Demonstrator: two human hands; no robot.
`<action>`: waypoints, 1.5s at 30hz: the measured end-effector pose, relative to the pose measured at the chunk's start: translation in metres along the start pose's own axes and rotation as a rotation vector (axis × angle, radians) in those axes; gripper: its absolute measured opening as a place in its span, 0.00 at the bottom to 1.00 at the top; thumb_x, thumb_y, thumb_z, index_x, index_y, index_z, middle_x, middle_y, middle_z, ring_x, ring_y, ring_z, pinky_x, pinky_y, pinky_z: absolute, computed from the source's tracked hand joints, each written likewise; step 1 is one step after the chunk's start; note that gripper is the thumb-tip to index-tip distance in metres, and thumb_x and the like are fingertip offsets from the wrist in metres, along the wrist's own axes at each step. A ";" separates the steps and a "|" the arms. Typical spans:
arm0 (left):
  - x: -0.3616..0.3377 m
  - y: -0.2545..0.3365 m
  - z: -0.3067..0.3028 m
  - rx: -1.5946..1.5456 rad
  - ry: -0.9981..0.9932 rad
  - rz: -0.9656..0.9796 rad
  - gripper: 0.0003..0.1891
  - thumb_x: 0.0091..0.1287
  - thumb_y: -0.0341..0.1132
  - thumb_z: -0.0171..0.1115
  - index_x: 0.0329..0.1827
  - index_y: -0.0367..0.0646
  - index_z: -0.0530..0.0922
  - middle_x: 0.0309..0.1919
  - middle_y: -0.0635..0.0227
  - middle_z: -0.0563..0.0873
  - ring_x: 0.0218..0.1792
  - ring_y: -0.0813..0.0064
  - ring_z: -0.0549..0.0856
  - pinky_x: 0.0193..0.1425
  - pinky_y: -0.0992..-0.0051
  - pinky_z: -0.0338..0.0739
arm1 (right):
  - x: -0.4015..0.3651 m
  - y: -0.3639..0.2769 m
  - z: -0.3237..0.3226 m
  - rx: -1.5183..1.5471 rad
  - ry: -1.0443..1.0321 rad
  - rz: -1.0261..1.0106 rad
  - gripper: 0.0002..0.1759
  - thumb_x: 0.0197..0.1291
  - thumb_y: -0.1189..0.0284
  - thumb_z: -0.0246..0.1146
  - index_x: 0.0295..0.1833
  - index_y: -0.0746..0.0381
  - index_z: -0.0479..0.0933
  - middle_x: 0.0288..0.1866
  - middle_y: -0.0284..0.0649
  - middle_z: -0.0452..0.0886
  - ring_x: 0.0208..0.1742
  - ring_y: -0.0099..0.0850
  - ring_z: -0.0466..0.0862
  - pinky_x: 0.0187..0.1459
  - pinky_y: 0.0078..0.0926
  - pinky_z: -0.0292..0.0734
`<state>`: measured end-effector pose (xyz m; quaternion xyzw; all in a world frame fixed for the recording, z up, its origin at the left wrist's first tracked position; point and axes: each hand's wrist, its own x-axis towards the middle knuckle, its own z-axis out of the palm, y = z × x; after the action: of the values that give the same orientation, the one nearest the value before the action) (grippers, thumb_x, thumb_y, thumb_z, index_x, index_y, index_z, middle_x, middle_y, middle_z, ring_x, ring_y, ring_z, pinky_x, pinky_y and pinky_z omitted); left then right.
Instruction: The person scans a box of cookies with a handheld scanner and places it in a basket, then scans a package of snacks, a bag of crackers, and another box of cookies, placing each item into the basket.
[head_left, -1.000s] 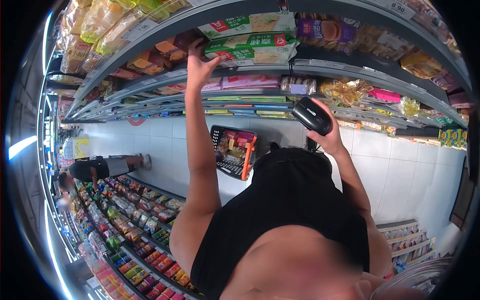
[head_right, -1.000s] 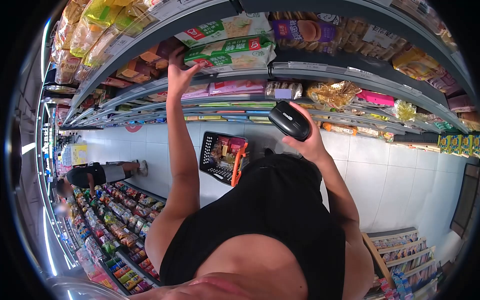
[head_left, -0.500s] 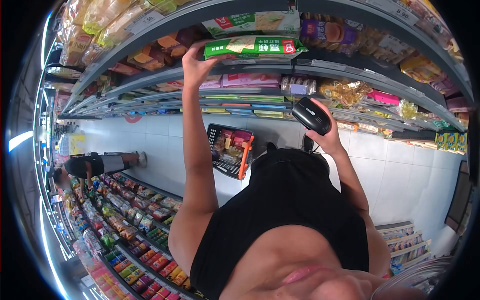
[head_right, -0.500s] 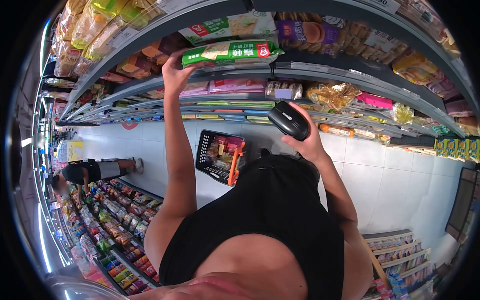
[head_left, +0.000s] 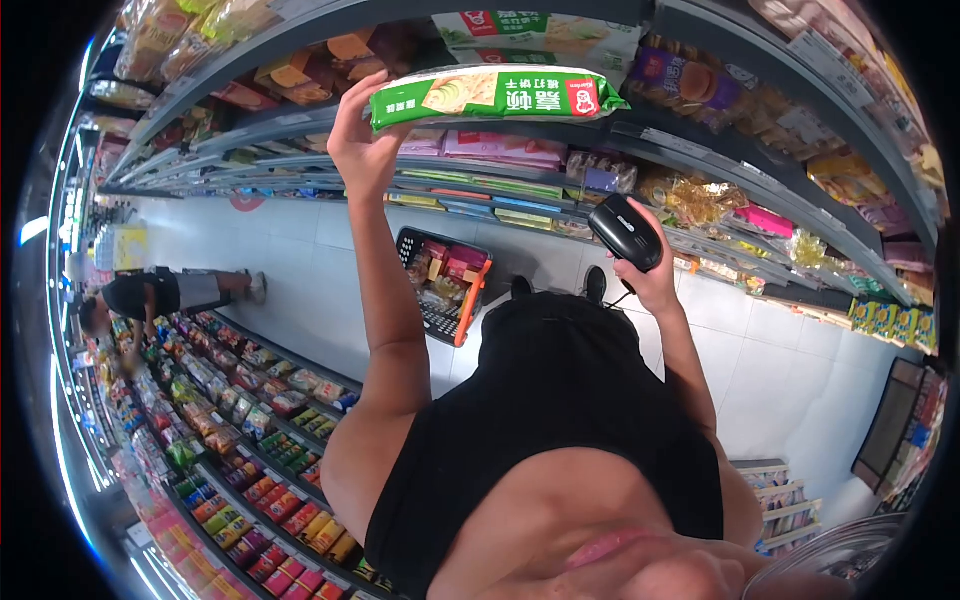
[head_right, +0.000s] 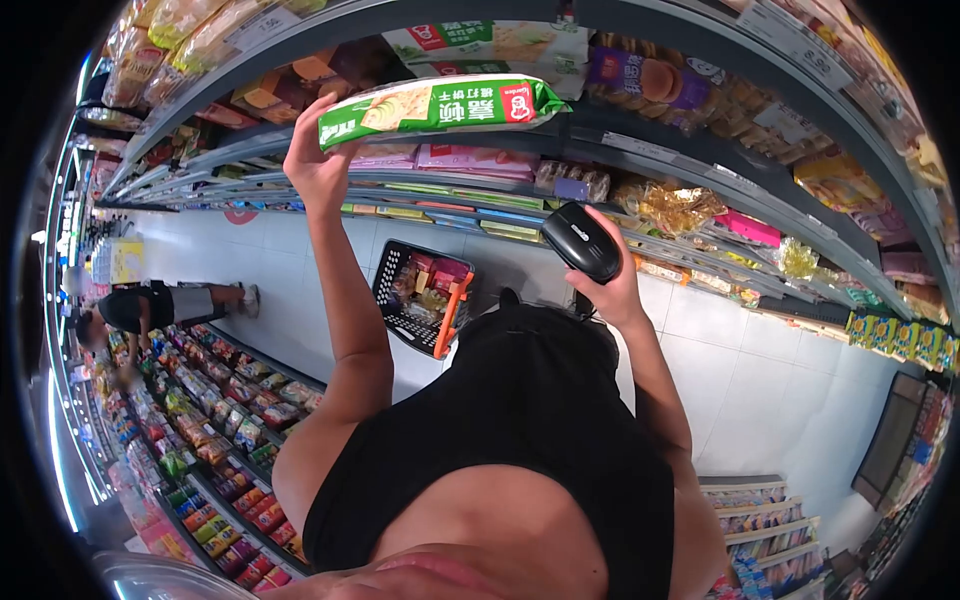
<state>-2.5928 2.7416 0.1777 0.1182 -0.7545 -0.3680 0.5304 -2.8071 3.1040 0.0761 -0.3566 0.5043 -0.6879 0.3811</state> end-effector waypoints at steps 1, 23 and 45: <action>-0.007 -0.001 -0.002 -0.032 0.025 -0.007 0.27 0.57 0.19 0.80 0.61 0.33 0.81 0.69 0.50 0.81 0.67 0.62 0.83 0.69 0.64 0.82 | 0.001 0.000 -0.001 -0.007 -0.005 0.010 0.53 0.58 0.65 0.81 0.83 0.65 0.61 0.67 0.41 0.80 0.53 0.25 0.85 0.56 0.26 0.82; -0.187 -0.013 0.050 -0.960 0.383 -0.888 0.25 0.76 0.40 0.69 0.71 0.42 0.72 0.60 0.65 0.87 0.58 0.70 0.89 0.63 0.60 0.85 | 0.022 -0.003 0.015 0.137 -0.170 0.032 0.58 0.61 0.49 0.79 0.83 0.70 0.57 0.41 0.45 0.86 0.31 0.24 0.83 0.36 0.21 0.80; -0.196 -0.024 0.043 -1.205 0.323 -0.873 0.28 0.80 0.41 0.63 0.77 0.39 0.69 0.70 0.56 0.81 0.69 0.61 0.83 0.75 0.55 0.77 | 0.021 0.005 0.034 0.141 -0.176 0.062 0.61 0.58 0.52 0.82 0.84 0.70 0.56 0.42 0.49 0.86 0.31 0.25 0.84 0.36 0.22 0.81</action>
<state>-2.5562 2.8548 0.0149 0.1481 -0.2207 -0.8708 0.4135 -2.7860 3.0703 0.0815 -0.3722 0.4298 -0.6758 0.4691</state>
